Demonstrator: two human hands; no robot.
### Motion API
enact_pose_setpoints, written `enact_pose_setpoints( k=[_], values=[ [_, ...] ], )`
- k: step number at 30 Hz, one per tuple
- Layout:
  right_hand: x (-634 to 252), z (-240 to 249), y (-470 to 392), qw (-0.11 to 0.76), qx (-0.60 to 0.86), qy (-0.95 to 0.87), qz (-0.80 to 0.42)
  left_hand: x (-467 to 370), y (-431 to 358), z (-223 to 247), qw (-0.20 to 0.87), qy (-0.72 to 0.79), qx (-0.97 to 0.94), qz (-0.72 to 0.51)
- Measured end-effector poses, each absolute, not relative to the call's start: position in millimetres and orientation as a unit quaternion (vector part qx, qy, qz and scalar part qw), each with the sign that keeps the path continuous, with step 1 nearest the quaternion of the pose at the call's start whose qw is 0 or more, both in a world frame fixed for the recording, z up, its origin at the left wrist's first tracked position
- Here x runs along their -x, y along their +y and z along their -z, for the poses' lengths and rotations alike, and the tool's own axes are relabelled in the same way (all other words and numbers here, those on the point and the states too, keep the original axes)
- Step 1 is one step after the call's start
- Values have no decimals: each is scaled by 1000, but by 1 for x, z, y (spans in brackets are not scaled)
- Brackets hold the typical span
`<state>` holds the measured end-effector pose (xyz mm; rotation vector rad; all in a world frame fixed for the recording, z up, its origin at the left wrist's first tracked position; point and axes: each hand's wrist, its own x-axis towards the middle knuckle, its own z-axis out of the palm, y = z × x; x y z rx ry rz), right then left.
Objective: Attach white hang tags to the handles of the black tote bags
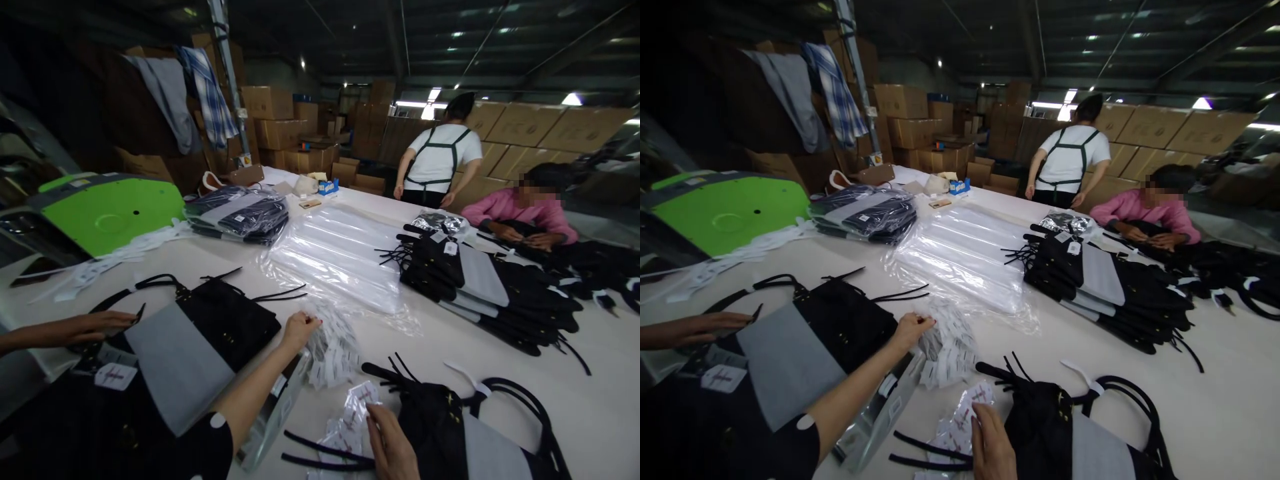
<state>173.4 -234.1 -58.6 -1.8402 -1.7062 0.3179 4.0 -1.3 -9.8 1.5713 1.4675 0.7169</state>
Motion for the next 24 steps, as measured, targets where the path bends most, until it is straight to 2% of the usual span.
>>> enact_pose_setpoints(
  k=[5, 13, 18, 24],
  values=[
    [-147, 46, -166, 165, 758, -619, -119, -1, -2, 11, 435, 571, -626, -303],
    [-151, 59, -119, 58, 780, -613, -114, -2, 0, 14, 455, 561, -614, -318],
    [-159, 67, -108, 45, 778, -615, -119, -1, -2, 13, 466, 555, -610, -321],
    [-174, 54, -117, 97, 785, -593, -151, 3, -5, 9, 473, 552, -607, -322]
  ],
)
